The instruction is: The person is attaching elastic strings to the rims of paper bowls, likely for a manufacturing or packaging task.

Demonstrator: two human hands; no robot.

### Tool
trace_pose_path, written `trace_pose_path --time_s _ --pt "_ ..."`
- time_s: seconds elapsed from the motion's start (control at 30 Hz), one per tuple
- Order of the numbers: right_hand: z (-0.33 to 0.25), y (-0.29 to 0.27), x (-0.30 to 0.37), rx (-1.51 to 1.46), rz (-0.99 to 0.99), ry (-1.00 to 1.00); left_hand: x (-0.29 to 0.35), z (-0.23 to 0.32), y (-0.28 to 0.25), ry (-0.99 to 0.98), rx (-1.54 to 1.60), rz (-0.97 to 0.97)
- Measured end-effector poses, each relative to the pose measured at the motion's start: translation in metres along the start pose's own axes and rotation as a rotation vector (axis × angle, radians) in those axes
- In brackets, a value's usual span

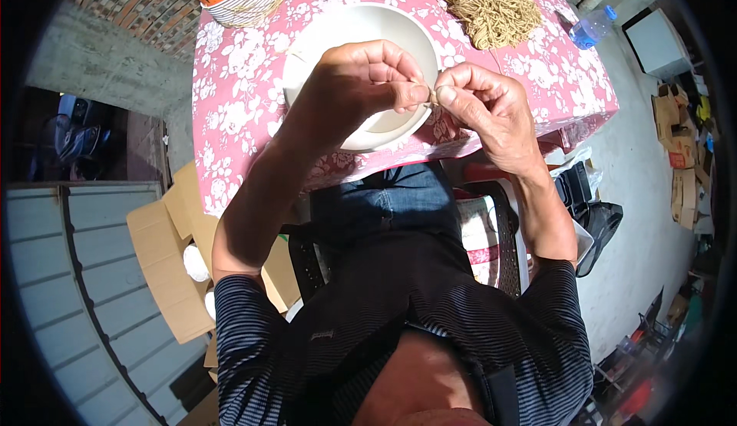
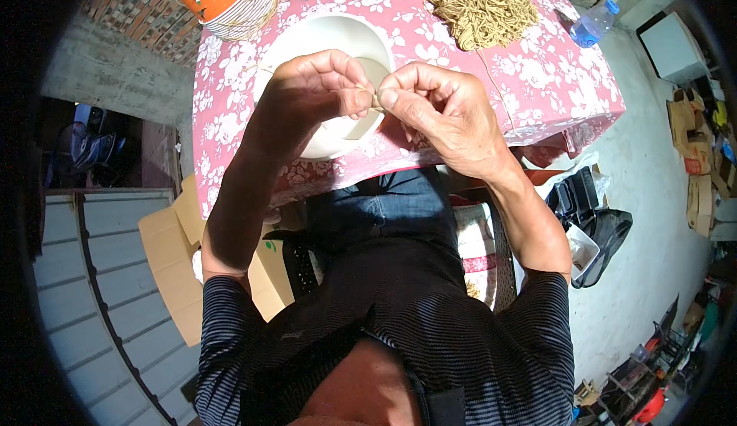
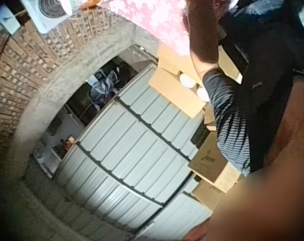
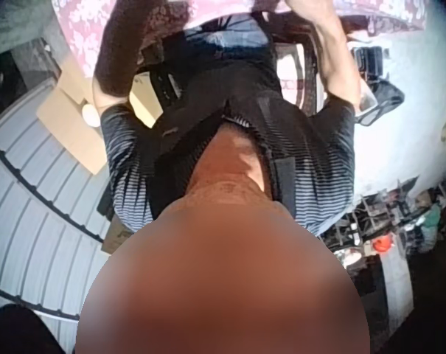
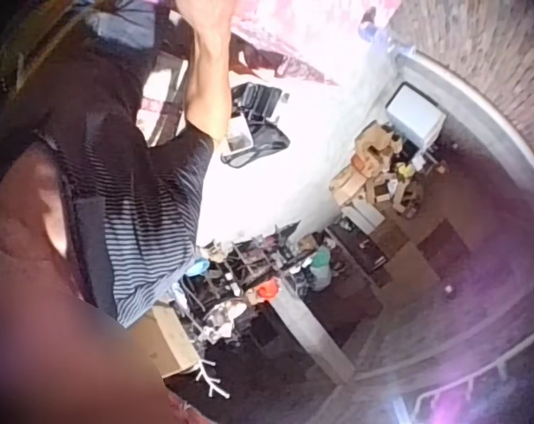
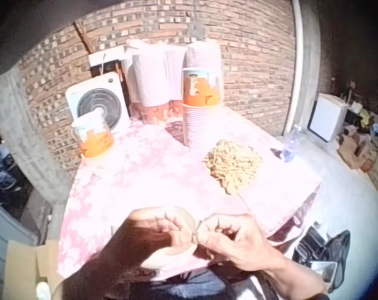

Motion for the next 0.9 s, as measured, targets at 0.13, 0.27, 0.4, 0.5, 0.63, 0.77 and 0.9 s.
trace_pose_path --time_s 0.13,0.27,0.4,0.5,0.63,0.77,0.9 --pt "0.008 -0.004 -0.001 -0.111 -0.035 0.054 0.003 0.011 0.001 0.143 -0.196 0.097" --pt "0.004 -0.006 0.000 -0.030 0.004 0.036 0.008 0.017 0.008 0.300 -0.339 0.117" --pt "0.000 -0.005 0.002 0.102 0.052 -0.035 0.012 0.022 0.010 0.324 -0.424 0.172" --pt "-0.002 -0.004 0.002 0.170 0.061 -0.107 0.016 0.027 0.012 0.494 -0.450 0.190" --pt "-0.013 0.001 0.001 0.357 0.055 -0.366 0.019 0.026 0.016 0.457 -0.555 0.229" --pt "-0.015 0.005 0.001 0.335 0.059 -0.292 0.013 0.015 0.014 0.426 -0.311 0.242" --pt "-0.010 0.004 0.002 0.246 0.148 -0.217 0.010 0.020 0.009 0.268 -0.231 0.205"
Point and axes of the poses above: each hand's wrist, its own x-axis away from the middle knuckle, its own y-axis out of the palm, z = x × y, the point moved 6 cm from there along -x, towards the middle knuckle, and after that the axes turned 6 degrees about z, right-handed, at the moved point
